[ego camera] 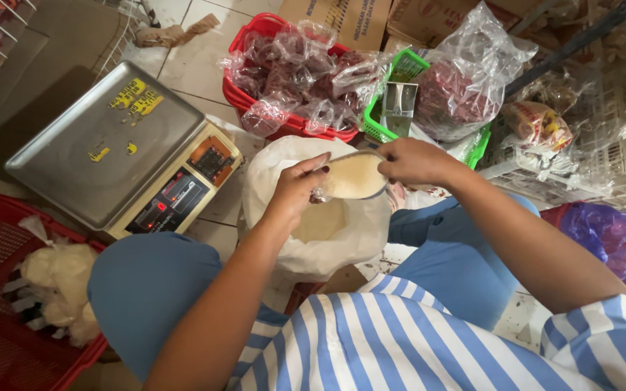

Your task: The person fills small plastic bags with a white powder from a larger bag, weighs the filled bags on a scale, and ties them closed by hand.

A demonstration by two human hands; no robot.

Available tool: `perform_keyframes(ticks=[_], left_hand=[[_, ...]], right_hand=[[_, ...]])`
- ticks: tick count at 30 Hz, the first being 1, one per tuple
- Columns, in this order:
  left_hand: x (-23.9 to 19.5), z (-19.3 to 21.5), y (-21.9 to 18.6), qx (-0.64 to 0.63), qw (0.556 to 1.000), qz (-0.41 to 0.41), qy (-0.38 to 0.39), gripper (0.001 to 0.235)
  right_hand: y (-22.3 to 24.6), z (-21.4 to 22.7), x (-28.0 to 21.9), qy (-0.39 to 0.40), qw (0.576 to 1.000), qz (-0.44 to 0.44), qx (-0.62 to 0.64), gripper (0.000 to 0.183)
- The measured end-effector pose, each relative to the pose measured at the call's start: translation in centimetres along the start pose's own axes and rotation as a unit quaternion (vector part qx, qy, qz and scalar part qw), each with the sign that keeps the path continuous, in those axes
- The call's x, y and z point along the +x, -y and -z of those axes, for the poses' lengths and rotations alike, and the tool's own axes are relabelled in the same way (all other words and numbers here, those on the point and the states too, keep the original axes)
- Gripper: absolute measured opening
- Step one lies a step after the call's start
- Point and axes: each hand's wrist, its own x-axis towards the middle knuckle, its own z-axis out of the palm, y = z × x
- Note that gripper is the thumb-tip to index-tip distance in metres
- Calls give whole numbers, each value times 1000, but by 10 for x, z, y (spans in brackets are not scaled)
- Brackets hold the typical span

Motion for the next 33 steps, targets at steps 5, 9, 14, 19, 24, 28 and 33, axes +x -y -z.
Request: perform_keyframes(ticks=[5,9,14,19,24,28,33], left_hand=[[-6,-7,-10,31,999,14,-11,40],[-3,-4,-7,57,998,-4,-9,40],[1,4,-3,49,999,-3,-18,40],[3,6,0,54,998,-10,-21,39],[3,6,0,47,999,-13,-17,41],[0,6,-3,41,999,-15,-17,42],[-3,5,-11,26,999,-3,-22,44]], right_hand=[[39,16,-4,-36,982,8,-184,37],[56,21,-3,-17,966,-15,-257,37],[52,20,3,-24,973,-9,-230,41],[33,18,8,-32,978,18,-207,41],[15,17,12,-25,983,14,-181,40],[-5,15,19,27,998,7,-60,36],[-48,-14,33,39,979,75,187,34]])
